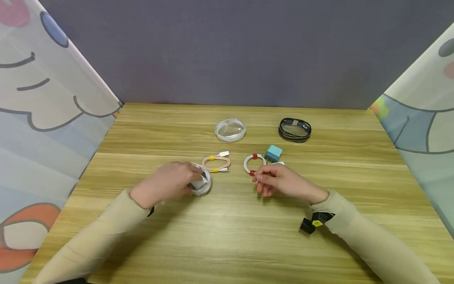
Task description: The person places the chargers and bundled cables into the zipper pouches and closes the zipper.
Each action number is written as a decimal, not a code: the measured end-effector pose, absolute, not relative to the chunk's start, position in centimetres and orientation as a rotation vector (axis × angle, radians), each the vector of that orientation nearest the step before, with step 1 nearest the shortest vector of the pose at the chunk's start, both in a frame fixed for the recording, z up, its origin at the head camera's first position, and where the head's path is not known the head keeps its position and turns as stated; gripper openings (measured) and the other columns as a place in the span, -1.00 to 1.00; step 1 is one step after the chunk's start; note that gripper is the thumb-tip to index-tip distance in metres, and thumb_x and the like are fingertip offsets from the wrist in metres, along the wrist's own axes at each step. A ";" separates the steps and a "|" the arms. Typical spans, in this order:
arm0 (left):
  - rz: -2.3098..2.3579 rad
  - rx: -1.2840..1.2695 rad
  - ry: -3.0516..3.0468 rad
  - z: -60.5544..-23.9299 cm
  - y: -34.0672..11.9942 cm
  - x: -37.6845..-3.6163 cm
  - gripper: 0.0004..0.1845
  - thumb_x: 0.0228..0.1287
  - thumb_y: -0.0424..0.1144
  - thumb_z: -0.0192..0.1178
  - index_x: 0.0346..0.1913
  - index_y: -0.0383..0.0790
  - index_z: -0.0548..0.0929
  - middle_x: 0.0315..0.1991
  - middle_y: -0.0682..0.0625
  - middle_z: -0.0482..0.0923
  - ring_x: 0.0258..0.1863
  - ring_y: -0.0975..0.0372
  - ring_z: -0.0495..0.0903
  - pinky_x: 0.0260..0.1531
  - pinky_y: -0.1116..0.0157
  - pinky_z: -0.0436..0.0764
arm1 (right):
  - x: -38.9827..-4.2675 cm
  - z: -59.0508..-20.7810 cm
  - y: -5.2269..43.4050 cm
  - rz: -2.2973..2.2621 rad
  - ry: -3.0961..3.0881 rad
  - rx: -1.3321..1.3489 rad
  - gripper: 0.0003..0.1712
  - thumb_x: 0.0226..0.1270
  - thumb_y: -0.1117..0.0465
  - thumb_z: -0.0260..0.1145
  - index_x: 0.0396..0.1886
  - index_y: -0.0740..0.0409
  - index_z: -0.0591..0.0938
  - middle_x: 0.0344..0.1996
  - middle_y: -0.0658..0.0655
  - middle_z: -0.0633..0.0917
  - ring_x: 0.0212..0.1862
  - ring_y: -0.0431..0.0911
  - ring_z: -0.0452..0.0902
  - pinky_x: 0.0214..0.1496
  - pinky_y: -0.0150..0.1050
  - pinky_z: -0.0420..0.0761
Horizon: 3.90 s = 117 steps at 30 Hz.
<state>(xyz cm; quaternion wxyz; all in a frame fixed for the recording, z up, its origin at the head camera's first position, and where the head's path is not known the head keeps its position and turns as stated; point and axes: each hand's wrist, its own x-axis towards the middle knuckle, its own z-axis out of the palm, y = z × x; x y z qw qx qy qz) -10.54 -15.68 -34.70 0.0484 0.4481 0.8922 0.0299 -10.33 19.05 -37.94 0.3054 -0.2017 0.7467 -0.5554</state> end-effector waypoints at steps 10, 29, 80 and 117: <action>0.113 1.059 2.808 -34.8 -18.7 -13.8 -0.57 -0.09 -0.35 0.59 -0.06 -0.16 0.74 0.15 -0.12 0.62 0.04 0.01 0.64 -0.09 0.06 0.65 | -11.6 -37.7 18.8 -1.520 1.973 -0.521 -0.67 0.60 0.24 0.07 0.00 0.48 0.57 -0.32 0.30 0.70 -0.35 -0.03 0.65 -0.23 -0.08 0.72; 0.425 1.149 2.768 -33.9 -18.5 -18.9 -0.71 0.36 -0.12 0.31 0.01 -0.22 0.73 -0.04 -0.01 0.65 -0.14 0.13 0.66 -0.13 0.11 0.62 | -14.1 -37.6 17.4 -1.468 2.163 -0.570 -0.72 0.59 0.25 0.08 -0.08 0.38 0.64 -0.29 0.24 0.70 -0.31 -0.02 0.65 -0.23 -0.09 0.70; 0.277 0.963 2.623 -34.8 -8.0 -27.4 -0.26 0.15 -0.09 0.48 0.40 -0.04 0.45 0.47 -0.02 0.25 0.45 0.04 0.20 0.39 0.04 0.22 | -18.0 -39.0 25.5 -0.929 2.704 -0.835 -0.52 0.21 0.38 0.47 0.16 0.22 0.63 0.03 0.21 0.65 0.03 0.09 0.59 0.01 0.05 0.63; 0.952 0.936 2.296 -36.0 -8.7 -27.3 -0.46 0.54 0.04 0.01 0.45 -0.11 0.38 0.35 0.03 0.41 0.32 0.18 0.36 0.31 0.12 0.33 | -21.7 -39.2 19.4 -1.310 2.658 -0.557 -0.52 0.31 0.19 0.44 0.18 0.25 0.62 0.09 0.22 0.66 0.12 0.06 0.60 0.13 -0.07 0.60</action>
